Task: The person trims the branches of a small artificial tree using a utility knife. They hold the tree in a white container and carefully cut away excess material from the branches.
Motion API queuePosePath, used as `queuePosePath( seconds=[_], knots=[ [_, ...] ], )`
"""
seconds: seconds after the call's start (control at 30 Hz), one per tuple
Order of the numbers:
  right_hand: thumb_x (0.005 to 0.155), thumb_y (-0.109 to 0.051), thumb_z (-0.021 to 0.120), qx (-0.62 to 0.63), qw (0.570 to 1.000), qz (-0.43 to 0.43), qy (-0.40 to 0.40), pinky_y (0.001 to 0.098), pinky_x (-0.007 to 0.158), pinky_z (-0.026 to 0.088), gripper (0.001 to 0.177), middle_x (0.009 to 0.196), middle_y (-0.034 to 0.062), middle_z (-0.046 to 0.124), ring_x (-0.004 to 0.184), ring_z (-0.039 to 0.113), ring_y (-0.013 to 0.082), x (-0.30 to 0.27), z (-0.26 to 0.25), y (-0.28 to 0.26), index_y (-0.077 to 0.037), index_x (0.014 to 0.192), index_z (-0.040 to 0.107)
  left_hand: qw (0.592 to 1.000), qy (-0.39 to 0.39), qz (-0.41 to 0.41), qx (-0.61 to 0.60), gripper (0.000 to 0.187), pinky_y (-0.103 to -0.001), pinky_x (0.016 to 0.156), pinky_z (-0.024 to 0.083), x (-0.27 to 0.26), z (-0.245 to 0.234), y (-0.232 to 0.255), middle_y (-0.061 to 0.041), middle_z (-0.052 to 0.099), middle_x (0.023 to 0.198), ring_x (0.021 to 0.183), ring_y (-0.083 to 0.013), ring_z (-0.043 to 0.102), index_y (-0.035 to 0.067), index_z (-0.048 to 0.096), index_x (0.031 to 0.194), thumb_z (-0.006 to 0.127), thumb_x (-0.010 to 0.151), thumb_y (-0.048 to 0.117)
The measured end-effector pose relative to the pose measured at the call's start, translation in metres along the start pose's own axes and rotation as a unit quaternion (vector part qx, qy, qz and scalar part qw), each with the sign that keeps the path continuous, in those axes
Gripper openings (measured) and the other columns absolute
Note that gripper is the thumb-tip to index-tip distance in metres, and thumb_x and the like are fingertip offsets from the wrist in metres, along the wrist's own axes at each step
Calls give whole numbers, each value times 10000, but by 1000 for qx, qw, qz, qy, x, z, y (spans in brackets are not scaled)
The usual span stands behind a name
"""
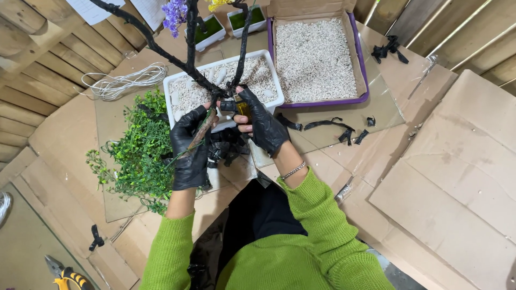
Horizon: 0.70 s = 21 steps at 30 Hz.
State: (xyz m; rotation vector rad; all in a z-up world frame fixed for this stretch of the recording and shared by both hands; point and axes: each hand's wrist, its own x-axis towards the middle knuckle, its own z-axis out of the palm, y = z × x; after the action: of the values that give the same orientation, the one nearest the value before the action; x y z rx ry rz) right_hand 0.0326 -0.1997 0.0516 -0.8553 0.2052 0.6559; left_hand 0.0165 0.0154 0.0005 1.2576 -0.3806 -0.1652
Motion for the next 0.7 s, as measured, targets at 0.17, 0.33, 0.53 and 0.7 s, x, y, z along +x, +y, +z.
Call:
queuePosePath(
  seconds=[0.17,0.33,0.53,0.7],
  knots=[
    [913,-680,548,-1,998,20,-55,243,313,328,649,575,-22,437,380,454,155,36,-29,13,-147,1253,693,996,16,-51,-65,547,-528,1057,585,5,-9,10,-413,514,1368,1271,-525,569,-88,461,1449,647,974,110],
    [939,-647,543,-12,996,16,-83,247,305,356,610,592,-14,444,396,479,162,37,-33,15,-180,1311,666,982,88,-121,-119,534,-536,1020,608,13,-2,28,-406,574,1292,1179,-501,643,-60,544,1405,661,959,209],
    [979,-481,593,-11,999,-9,-28,180,353,250,455,612,-99,318,406,390,70,32,-29,33,-157,1291,660,974,84,-207,24,528,-484,1062,562,16,24,72,-395,617,1244,1147,-482,667,-97,577,1362,549,1045,325],
    [779,-454,829,-155,975,-113,112,195,417,384,420,643,-27,625,489,547,53,-5,21,11,-99,995,771,980,121,-132,84,396,-404,739,660,20,18,52,-322,704,1075,919,-401,752,-6,708,1235,807,913,203]
  ],
)
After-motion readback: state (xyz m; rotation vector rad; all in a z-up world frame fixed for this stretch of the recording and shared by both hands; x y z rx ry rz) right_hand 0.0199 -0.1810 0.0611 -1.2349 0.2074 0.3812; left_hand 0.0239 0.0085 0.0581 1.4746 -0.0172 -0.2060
